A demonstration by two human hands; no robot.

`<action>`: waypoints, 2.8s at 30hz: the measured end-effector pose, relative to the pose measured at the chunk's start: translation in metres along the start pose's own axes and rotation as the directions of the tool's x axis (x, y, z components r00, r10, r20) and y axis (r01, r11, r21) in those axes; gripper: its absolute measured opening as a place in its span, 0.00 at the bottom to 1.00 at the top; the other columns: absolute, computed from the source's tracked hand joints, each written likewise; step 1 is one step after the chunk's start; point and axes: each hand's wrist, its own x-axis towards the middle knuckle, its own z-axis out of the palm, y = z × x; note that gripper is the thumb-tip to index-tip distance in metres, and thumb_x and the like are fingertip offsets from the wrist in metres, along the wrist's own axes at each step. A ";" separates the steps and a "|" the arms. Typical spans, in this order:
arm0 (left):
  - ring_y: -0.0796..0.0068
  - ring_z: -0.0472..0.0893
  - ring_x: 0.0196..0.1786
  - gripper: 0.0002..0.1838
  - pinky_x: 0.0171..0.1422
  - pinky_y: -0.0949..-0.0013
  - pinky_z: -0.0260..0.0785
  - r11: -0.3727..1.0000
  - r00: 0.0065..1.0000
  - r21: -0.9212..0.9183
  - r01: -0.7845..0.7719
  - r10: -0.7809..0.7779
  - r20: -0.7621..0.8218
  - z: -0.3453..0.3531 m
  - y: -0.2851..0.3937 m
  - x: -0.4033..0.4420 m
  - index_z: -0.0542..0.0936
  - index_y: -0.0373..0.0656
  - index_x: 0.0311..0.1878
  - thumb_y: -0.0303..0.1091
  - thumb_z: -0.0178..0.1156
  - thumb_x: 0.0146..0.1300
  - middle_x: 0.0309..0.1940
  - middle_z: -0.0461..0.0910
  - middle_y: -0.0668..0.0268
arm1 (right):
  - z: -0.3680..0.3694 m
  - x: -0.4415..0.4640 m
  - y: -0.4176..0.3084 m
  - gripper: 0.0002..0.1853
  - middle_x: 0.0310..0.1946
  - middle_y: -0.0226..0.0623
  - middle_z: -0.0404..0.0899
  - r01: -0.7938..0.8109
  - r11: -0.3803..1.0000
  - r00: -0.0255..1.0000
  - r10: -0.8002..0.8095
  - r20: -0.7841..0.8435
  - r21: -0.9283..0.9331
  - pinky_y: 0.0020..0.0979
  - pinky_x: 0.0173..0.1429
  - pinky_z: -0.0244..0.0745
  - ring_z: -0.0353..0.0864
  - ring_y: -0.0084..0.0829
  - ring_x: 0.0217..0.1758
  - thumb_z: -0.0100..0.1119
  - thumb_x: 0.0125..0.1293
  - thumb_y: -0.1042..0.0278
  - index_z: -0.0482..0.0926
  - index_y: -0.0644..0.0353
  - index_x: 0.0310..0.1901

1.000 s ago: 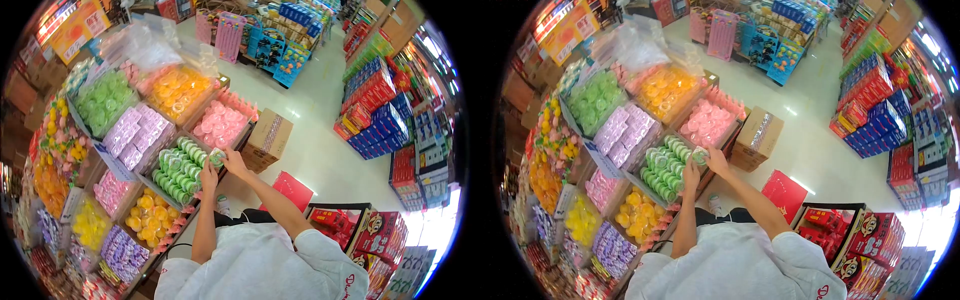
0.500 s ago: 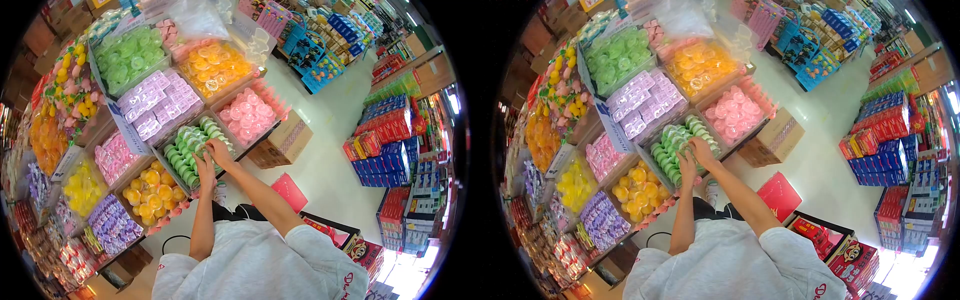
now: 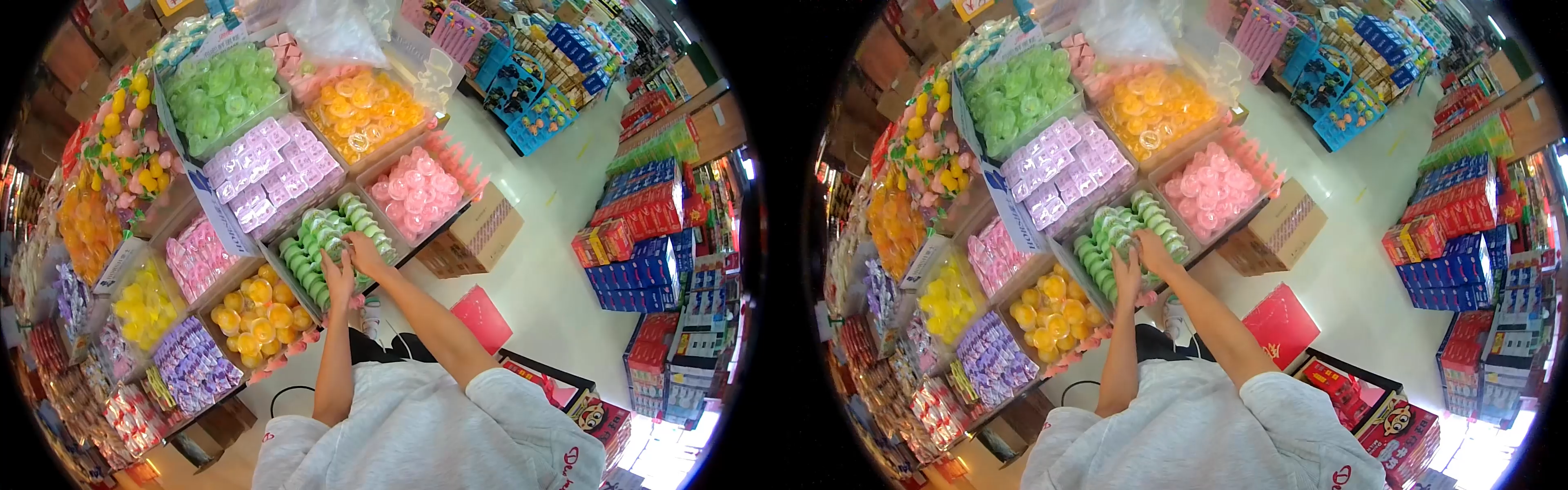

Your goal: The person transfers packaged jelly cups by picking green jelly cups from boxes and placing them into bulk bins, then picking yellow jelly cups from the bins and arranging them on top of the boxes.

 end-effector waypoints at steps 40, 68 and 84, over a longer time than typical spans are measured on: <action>0.56 0.72 0.52 0.22 0.54 0.61 0.66 0.679 0.310 -0.301 -0.670 0.624 0.717 0.219 0.088 -0.269 0.71 0.36 0.56 0.33 0.62 0.60 0.49 0.71 0.52 | -0.209 -0.425 0.037 0.09 0.38 0.39 0.79 -0.327 0.844 0.435 0.535 -0.724 0.426 0.27 0.46 0.74 0.80 0.28 0.41 0.51 0.65 0.78 0.80 0.65 0.44; 0.57 0.74 0.44 0.16 0.50 0.63 0.68 0.697 -0.848 -0.705 -0.131 0.289 0.444 0.213 0.098 -0.708 0.73 0.37 0.53 0.33 0.58 0.65 0.46 0.73 0.55 | -0.215 -0.790 -0.144 0.08 0.37 0.35 0.79 -0.338 0.813 -0.688 0.131 -0.714 0.474 0.22 0.40 0.69 0.75 0.21 0.36 0.54 0.66 0.78 0.80 0.66 0.44; 0.56 0.78 0.52 0.18 0.50 0.61 0.73 0.690 -0.928 -0.669 0.277 0.374 0.001 0.173 0.012 -0.988 0.71 0.33 0.56 0.31 0.56 0.66 0.49 0.75 0.49 | -0.199 -1.081 -0.166 0.38 0.63 0.52 0.56 -0.630 0.353 -0.761 -0.460 -0.458 0.692 0.42 0.64 0.67 0.64 0.48 0.64 0.70 0.54 0.59 0.65 0.57 0.65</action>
